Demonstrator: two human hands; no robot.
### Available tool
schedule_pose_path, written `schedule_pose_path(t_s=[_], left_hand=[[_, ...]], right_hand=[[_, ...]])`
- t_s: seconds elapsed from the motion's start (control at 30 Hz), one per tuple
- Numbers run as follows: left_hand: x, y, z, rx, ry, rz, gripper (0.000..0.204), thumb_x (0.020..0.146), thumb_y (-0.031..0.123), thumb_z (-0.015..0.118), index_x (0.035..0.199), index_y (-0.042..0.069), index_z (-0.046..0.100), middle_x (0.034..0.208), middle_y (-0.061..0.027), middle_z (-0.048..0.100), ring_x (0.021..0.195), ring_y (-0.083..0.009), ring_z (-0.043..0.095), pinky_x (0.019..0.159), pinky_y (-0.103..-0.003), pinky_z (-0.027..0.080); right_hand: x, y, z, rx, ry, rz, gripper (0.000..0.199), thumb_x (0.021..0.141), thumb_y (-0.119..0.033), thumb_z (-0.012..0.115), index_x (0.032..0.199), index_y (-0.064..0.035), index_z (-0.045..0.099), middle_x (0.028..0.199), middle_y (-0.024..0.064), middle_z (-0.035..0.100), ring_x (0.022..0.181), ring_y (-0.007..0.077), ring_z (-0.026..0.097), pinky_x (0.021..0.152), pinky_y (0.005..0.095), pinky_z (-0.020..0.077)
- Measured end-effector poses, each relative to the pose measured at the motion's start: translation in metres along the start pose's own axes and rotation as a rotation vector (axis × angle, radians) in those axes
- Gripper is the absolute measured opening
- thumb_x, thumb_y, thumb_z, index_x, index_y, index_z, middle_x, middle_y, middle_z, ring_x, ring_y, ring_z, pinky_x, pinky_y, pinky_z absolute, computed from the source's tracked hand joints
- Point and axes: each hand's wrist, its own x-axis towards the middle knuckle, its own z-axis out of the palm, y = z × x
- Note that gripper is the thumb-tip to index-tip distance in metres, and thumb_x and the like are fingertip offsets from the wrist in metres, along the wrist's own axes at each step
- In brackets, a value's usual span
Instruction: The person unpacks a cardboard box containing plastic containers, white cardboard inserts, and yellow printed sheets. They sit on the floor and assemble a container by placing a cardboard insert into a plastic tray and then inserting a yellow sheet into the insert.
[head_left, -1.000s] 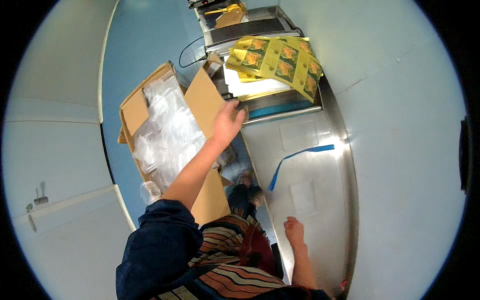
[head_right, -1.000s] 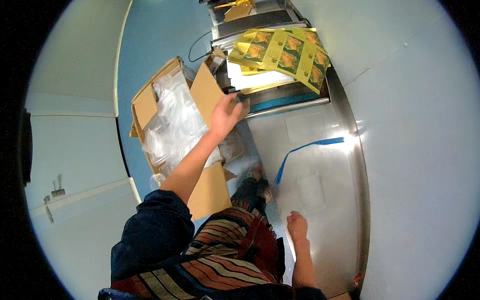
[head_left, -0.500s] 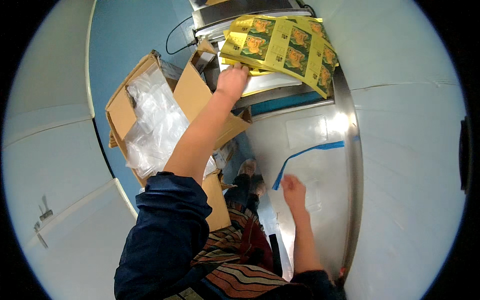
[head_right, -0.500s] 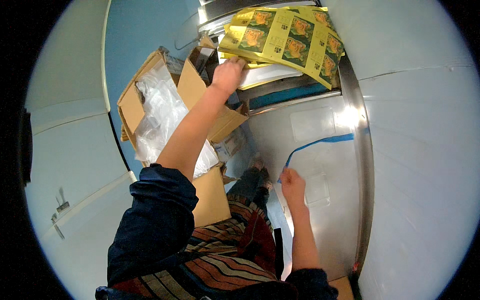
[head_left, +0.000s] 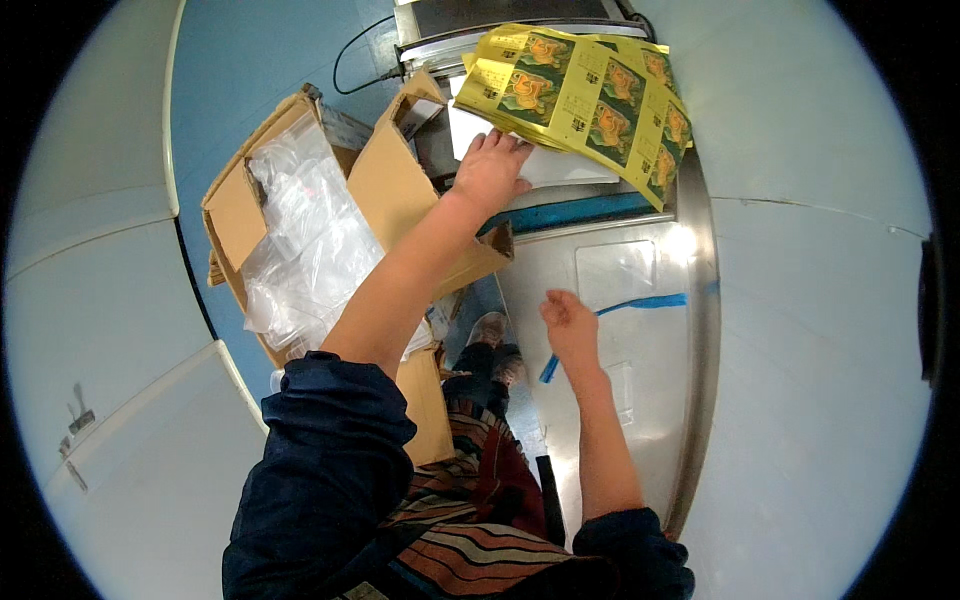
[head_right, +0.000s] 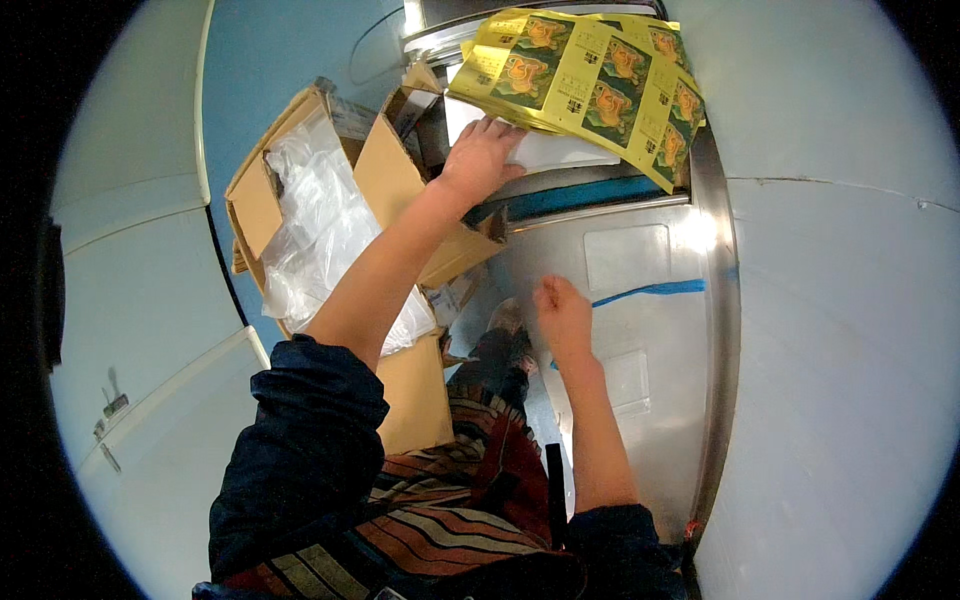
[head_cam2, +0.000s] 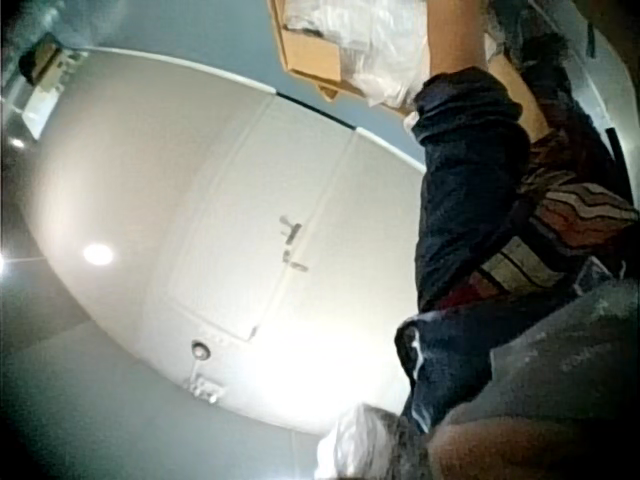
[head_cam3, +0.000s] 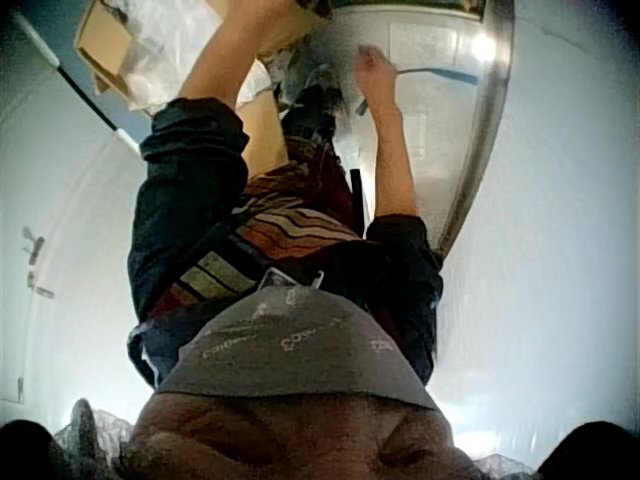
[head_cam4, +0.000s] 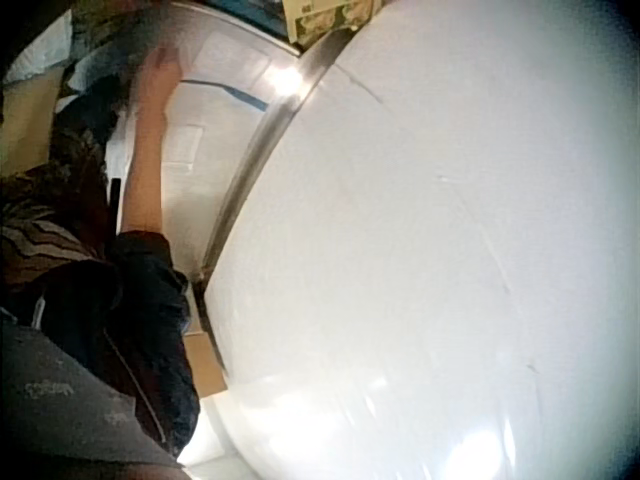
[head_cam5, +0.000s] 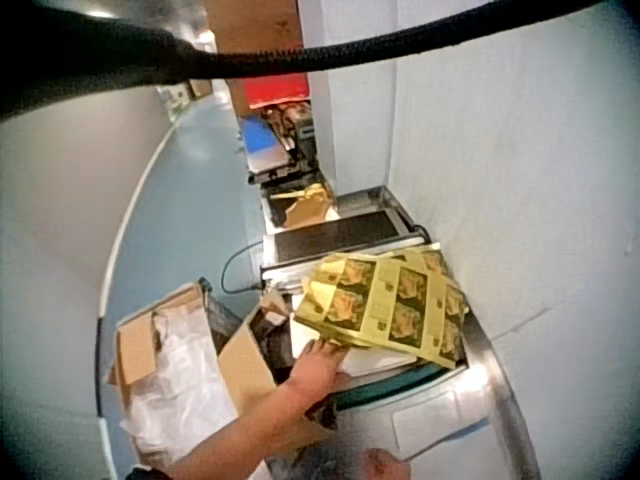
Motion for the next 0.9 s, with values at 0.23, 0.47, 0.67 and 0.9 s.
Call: schedule_pose_path(t_s=[0.23, 0.47, 0.67, 0.9], left_hand=[[0.007, 0.001, -0.014, -0.013, -0.116, 0.040, 0.050, 0.075, 0.025, 0.064, 0.120, 0.006, 0.053, 0.118, -0.0123, 0.053, 0.116, -0.0283, 0.045, 0.095, -0.040, 0.038], [0.011, -0.004, 0.002, 0.220, -0.106, 0.248, 0.040, 0.078, 0.023, 0.058, 0.110, 0.000, 0.051, 0.104, -0.0161, 0.058, 0.094, -0.0319, 0.058, 0.081, -0.040, 0.048], [0.002, 0.011, -0.011, 0.400, -0.044, 0.359, 0.016, 0.076, 0.009, 0.051, 0.090, 0.000, 0.050, 0.085, -0.0120, 0.057, 0.075, -0.0253, 0.062, 0.062, -0.033, 0.052], [-0.058, 0.050, -0.052, 0.122, 0.171, 0.339, 0.017, 0.075, 0.004, 0.053, 0.092, 0.004, 0.051, 0.083, -0.0118, 0.060, 0.072, -0.0269, 0.063, 0.060, -0.036, 0.052]], right_hand=[[-0.060, 0.045, 0.003, -0.064, -0.074, 0.147, 0.020, 0.081, -0.013, 0.058, 0.097, -0.0018, 0.061, 0.085, 0.0192, 0.064, 0.074, 0.0322, 0.063, 0.066, 0.0359, 0.0500], [-0.081, 0.054, 0.002, -0.082, -0.016, 0.067, 0.022, 0.081, -0.016, 0.058, 0.098, -0.0030, 0.061, 0.089, 0.0203, 0.063, 0.080, 0.0359, 0.062, 0.068, 0.0397, 0.0500], [-0.095, 0.043, -0.003, -0.090, -0.015, 0.128, 0.022, 0.081, -0.014, 0.058, 0.100, -0.0028, 0.061, 0.089, 0.0197, 0.063, 0.080, 0.0368, 0.061, 0.069, 0.0404, 0.0497], [-0.132, 0.064, -0.008, 0.091, 0.005, 0.243, 0.027, 0.084, -0.018, 0.060, 0.106, -0.0019, 0.059, 0.093, 0.0163, 0.065, 0.084, 0.0290, 0.063, 0.074, 0.0359, 0.0498]])
